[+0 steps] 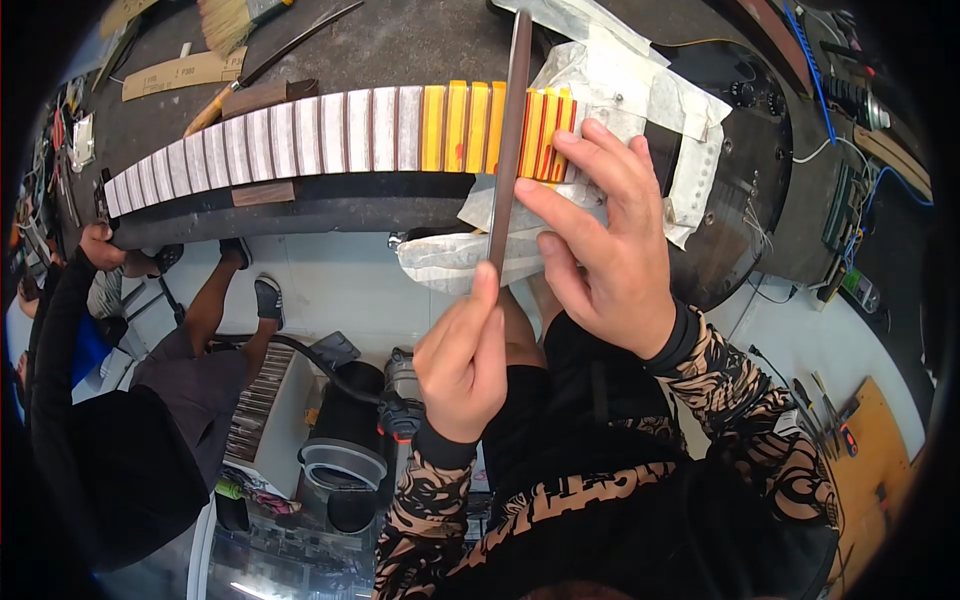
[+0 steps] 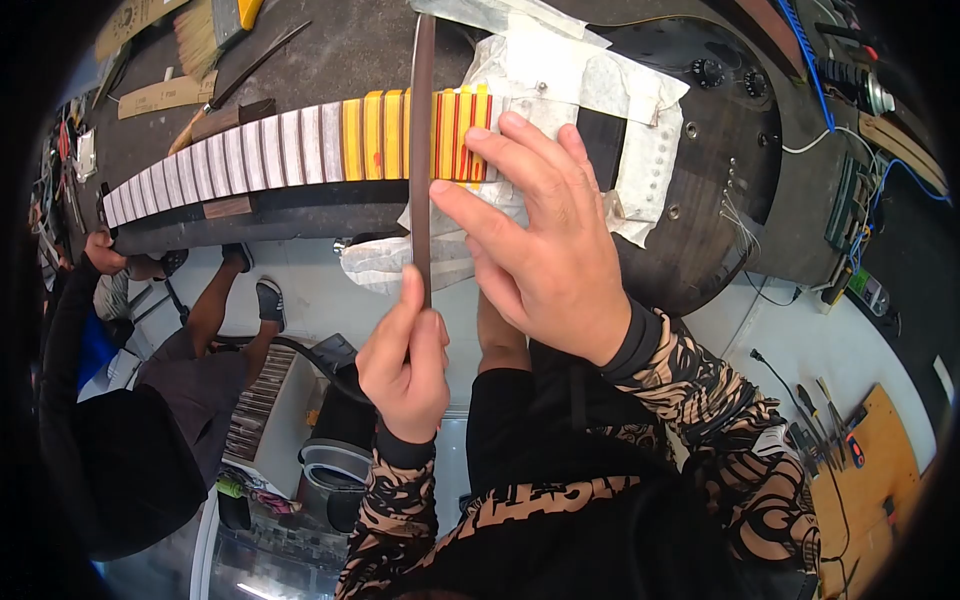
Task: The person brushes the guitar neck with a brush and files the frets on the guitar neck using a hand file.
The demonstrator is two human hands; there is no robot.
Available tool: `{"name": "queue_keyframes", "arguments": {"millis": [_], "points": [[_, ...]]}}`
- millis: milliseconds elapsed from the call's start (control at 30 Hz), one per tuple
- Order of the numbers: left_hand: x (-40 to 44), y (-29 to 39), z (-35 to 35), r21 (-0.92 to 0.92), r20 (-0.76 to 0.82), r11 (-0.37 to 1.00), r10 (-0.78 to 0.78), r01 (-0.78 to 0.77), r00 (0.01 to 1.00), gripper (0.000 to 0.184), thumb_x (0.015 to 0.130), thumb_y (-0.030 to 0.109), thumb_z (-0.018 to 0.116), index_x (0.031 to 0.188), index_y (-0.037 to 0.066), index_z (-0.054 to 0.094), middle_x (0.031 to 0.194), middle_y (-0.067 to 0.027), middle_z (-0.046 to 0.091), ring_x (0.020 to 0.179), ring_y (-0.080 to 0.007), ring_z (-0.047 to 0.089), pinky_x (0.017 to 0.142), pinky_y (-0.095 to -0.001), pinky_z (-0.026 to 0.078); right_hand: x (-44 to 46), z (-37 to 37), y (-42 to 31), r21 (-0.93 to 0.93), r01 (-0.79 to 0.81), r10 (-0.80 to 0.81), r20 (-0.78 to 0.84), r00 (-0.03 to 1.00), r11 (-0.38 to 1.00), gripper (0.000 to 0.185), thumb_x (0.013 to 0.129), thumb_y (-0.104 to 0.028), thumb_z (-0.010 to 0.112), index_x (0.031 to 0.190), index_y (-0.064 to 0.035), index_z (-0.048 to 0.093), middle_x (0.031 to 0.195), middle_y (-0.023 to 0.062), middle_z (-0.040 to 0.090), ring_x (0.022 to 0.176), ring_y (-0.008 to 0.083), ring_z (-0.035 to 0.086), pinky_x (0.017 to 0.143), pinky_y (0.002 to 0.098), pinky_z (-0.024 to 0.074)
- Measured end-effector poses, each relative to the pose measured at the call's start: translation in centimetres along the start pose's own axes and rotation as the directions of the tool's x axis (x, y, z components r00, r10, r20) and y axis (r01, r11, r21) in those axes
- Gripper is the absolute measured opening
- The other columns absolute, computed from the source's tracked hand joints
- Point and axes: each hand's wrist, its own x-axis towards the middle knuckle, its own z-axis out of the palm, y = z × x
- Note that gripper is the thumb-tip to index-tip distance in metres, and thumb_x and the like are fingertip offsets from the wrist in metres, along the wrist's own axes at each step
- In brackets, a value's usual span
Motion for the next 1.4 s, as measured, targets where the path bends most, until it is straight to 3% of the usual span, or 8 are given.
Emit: {"name": "queue_keyframes", "arguments": {"millis": [267, 367, 467, 567, 867, 1167, 1267, 1400], "points": [[-6.2, -1.6, -1.4, 0.195, 0.011, 0.975, 0.108, -0.108, 0.994, 0.058, 0.100, -0.021, 0.064, 0.156, -0.006, 0.066, 0.080, -0.0127, 0.067, 0.064, -0.0185, 0.059, 0.062, -0.0314, 0.050, -0.1, 0.1, 0.2, -0.006, 0.009, -0.009, -0.003, 1.000, 1.000, 0.062, 0.086, -0.001, 0.076, 0.144, -0.0226, 0.079, 0.164, 0.0156, 0.057, 0.161, 0.0427, 0.048, 0.135, 0.0695, 0.0278], [0.3, 0.7, 0.1, 0.232, 0.010, 0.967, 0.108, -0.107, 0.994, 0.054, 0.100, -0.021, 0.065, 0.153, -0.008, 0.068, 0.082, -0.0134, 0.068, 0.066, -0.0195, 0.061, 0.062, -0.0326, 0.051, -0.1, 0.2, 0.1, -0.019, 0.016, -0.016, -0.018, 1.000, 1.000, 0.065, 0.084, -0.003, 0.080, 0.146, -0.0236, 0.077, 0.164, 0.0133, 0.057, 0.159, 0.0417, 0.050, 0.134, 0.0683, 0.0324], [0.8, 0.5, 0.4, 0.233, -0.014, 0.969, 0.085, -0.079, 0.996, 0.055, 0.097, -0.018, 0.074, 0.150, -0.004, 0.071, 0.081, -0.0153, 0.065, 0.063, -0.0302, 0.062, 0.059, -0.0380, 0.052, -0.2, 0.4, 0.3, -0.030, 0.033, -0.034, -0.020, 0.999, 0.999, 0.066, 0.084, -0.004, 0.082, 0.147, -0.0240, 0.077, 0.165, 0.0122, 0.057, 0.158, 0.0413, 0.051, 0.133, 0.0677, 0.0347], [-5.6, -1.4, -0.9, 0.218, 0.011, 0.969, 0.113, -0.113, 0.994, 0.057, 0.101, -0.020, 0.065, 0.157, -0.008, 0.065, 0.085, -0.0137, 0.066, 0.067, -0.0207, 0.057, 0.063, -0.0318, 0.049, -0.3, 0.4, 0.4, -0.030, 0.036, -0.036, -0.013, 0.999, 0.999, 0.066, 0.084, -0.004, 0.082, 0.146, -0.0238, 0.077, 0.165, 0.0123, 0.057, 0.158, 0.0412, 0.050, 0.133, 0.0678, 0.0344], [0.9, 0.0, 0.0, 0.257, 0.027, 0.955, 0.149, -0.151, 0.988, 0.056, 0.099, -0.020, 0.067, 0.154, -0.008, 0.067, 0.080, -0.0150, 0.064, 0.064, -0.0222, 0.060, 0.059, -0.0348, 0.049, -0.1, 0.3, 0.1, -0.037, 0.027, -0.027, -0.001, 1.000, 0.999, 0.060, 0.087, -0.002, 0.076, 0.144, -0.0211, 0.079, 0.165, 0.0165, 0.056, 0.161, 0.0435, 0.048, 0.136, 0.0686, 0.0270], [-9.7, -3.3, -2.6, 0.096, -0.038, 0.991, 0.097, -0.093, 0.995, 0.057, 0.100, -0.018, 0.058, 0.156, -0.009, 0.065, 0.071, -0.0072, 0.064, 0.057, -0.0150, 0.061, 0.056, -0.0294, 0.050, 0.0, 0.2, 0.1, -0.045, 0.029, -0.029, -0.002, 1.000, 0.999, 0.059, 0.088, -0.002, 0.076, 0.143, -0.0213, 0.079, 0.164, 0.0171, 0.056, 0.161, 0.0434, 0.048, 0.136, 0.0680, 0.0271], [-9.3, -3.3, -2.8, 0.048, -0.005, 0.998, 0.033, -0.033, 0.999, 0.057, 0.099, -0.017, 0.065, 0.155, -0.008, 0.064, 0.078, -0.0139, 0.070, 0.064, -0.0242, 0.068, 0.060, -0.0334, 0.054, 0.0, 0.3, 0.1, -0.050, 0.035, -0.035, -0.005, 0.999, 0.998, 0.059, 0.089, -0.002, 0.075, 0.143, -0.0217, 0.079, 0.164, 0.0170, 0.056, 0.161, 0.0434, 0.047, 0.136, 0.0682, 0.0270], [-9.0, -3.5, -2.6, 0.008, -0.007, 1.000, 0.027, -0.027, 1.000, 0.056, 0.100, -0.016, 0.065, 0.155, -0.008, 0.065, 0.079, -0.0149, 0.071, 0.064, -0.0243, 0.070, 0.062, -0.0333, 0.055, -0.1, 0.4, 0.1, -0.050, 0.034, -0.034, -0.006, 0.999, 0.998, 0.059, 0.089, -0.001, 0.075, 0.144, -0.0221, 0.079, 0.165, 0.0171, 0.056, 0.161, 0.0436, 0.047, 0.136, 0.0687, 0.0268]]}}
